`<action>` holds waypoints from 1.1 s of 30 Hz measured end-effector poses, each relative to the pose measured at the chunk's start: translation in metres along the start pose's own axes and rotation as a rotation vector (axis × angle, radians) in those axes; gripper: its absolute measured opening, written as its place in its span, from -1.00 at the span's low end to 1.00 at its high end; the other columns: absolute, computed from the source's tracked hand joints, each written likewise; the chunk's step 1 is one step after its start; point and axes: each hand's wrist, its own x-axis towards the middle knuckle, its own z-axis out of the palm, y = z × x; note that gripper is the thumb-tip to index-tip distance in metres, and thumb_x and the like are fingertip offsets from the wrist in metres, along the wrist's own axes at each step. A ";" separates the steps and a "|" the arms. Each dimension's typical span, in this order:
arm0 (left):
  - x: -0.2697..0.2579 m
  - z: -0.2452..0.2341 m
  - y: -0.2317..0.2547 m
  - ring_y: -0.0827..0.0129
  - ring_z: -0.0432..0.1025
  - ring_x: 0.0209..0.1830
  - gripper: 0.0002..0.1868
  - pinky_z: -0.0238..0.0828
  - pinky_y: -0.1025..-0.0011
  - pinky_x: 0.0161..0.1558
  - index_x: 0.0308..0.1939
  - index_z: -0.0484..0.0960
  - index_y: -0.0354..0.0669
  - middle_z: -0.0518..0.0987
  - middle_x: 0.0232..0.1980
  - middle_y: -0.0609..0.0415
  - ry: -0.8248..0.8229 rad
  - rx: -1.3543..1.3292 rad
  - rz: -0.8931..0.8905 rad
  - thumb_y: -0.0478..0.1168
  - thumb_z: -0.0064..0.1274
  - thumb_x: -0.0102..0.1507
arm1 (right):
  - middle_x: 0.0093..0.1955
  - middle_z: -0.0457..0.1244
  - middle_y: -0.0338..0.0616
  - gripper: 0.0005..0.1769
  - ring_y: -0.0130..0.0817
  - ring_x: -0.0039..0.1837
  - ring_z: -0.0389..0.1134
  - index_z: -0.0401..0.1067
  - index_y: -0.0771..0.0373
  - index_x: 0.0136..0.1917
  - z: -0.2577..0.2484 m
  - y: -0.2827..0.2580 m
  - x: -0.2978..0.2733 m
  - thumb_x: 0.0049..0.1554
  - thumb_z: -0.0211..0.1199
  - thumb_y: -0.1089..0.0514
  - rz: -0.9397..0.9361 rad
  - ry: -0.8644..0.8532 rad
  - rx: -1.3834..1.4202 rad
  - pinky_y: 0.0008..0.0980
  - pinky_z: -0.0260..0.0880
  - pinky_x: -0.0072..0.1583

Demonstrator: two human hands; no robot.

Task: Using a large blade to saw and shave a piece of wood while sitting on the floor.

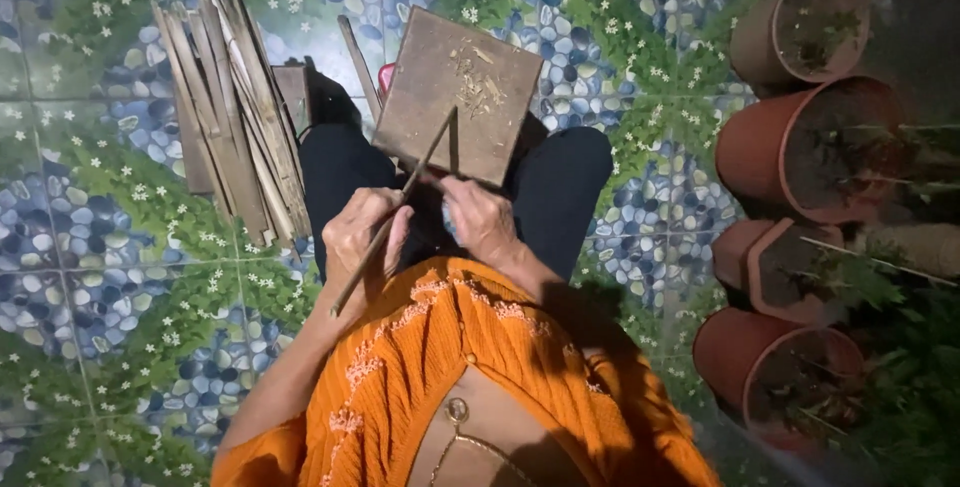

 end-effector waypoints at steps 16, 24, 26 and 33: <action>-0.010 0.012 -0.006 -0.04 0.58 -0.35 -0.84 0.53 0.29 -0.38 -0.35 0.65 -0.30 0.59 -0.37 -0.16 0.070 -0.013 0.011 -0.28 0.15 0.29 | -0.24 0.37 0.17 -0.73 0.20 -0.25 0.42 0.44 0.22 0.15 -0.022 -0.006 -0.005 0.28 0.04 0.08 0.192 -0.139 0.047 0.17 0.40 -0.25; -0.013 0.013 -0.010 -0.01 0.55 -0.42 -0.82 0.49 0.37 -0.42 -0.46 0.63 -0.29 0.54 -0.47 -0.11 0.120 -0.082 0.085 -0.35 0.19 0.25 | -0.38 0.35 0.09 -0.79 0.11 -0.27 0.44 0.50 0.19 0.04 0.008 0.032 0.004 0.26 0.12 0.07 0.132 -0.091 0.040 0.04 0.41 -0.27; -0.013 0.013 -0.008 -0.04 0.52 -0.46 -0.82 0.49 0.35 -0.43 -0.48 0.63 -0.32 0.53 -0.49 -0.14 0.122 -0.104 0.117 -0.40 0.16 0.25 | -0.37 0.36 0.07 -0.76 0.12 -0.26 0.44 0.49 0.14 0.07 0.013 0.058 0.009 0.25 0.11 0.03 0.220 -0.160 -0.058 0.07 0.43 -0.22; -0.017 0.012 -0.007 -0.02 0.55 -0.43 -0.82 0.49 0.35 -0.44 -0.43 0.62 -0.35 0.55 -0.47 -0.15 0.108 -0.055 0.049 -0.35 0.12 0.28 | -0.39 0.36 -0.01 -0.76 0.06 -0.26 0.44 0.51 0.08 0.05 0.025 0.064 0.007 0.19 0.13 0.01 0.256 -0.122 -0.010 0.09 0.43 -0.24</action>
